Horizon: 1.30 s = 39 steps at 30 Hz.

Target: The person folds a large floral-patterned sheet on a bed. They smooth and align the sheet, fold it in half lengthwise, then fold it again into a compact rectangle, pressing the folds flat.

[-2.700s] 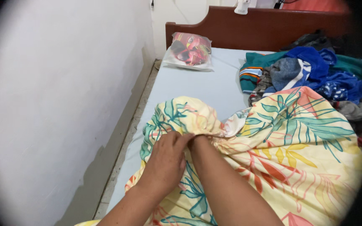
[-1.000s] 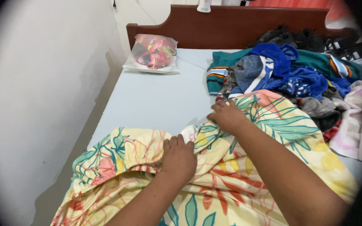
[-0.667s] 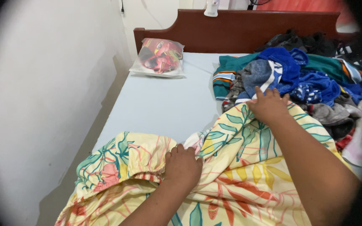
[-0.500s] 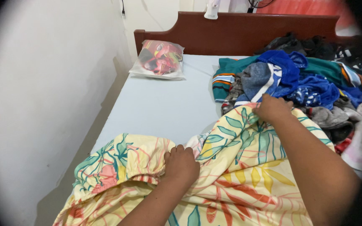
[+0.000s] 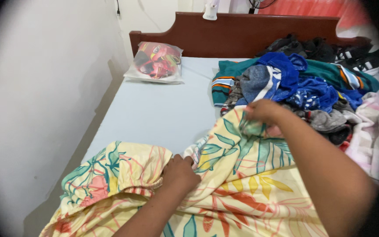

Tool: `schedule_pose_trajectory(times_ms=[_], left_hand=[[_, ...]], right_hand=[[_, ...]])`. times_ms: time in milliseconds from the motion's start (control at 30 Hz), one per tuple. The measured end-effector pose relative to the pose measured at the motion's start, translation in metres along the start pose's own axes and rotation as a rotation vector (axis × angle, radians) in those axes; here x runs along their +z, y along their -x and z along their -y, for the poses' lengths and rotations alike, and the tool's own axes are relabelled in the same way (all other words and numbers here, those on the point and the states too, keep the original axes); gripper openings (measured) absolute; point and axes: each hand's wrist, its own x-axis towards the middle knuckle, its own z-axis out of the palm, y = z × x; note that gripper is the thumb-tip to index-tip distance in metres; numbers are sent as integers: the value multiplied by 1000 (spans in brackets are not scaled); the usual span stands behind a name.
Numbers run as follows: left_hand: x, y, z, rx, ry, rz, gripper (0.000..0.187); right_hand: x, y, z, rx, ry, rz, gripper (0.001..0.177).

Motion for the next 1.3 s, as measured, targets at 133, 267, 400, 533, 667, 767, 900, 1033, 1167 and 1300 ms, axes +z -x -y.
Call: schedule_pose_trajectory(times_ms=[133,267,400,533,667,767,900,1033,1167,1300], left_hand=[[-14,-9,-3,7,184,-162,41],[-21,-17,-8,119,255,-499,31],[-25,-16,-13,207,290,-556,43],[-37,-17,-11,239,400,-764,54],[-47,-20,-12,315,291,-899,20],[-45,-11,-12,334,220,-836,16],[-25,26,2,844,-2,-567,14],[-3,70,17,1017,-247,-200,22],[0,88,21,687,-156,169,18],[-15,81,10,718,-122,-284,52]], right_hand=[[-63,30,-13,1,-323,-333,35],[-90,69,-1,-27,-863,29,37],[-81,93,26,128,-596,264,34],[-89,108,35,-203,-288,-173,36],[-105,152,7,-672,131,-734,19],[-79,199,-21,-612,497,-682,21],[-29,255,-68,-767,673,-371,22],[10,282,-104,-747,631,-218,35],[27,289,-101,-93,259,-192,25],[59,296,-59,-137,-344,-195,53]])
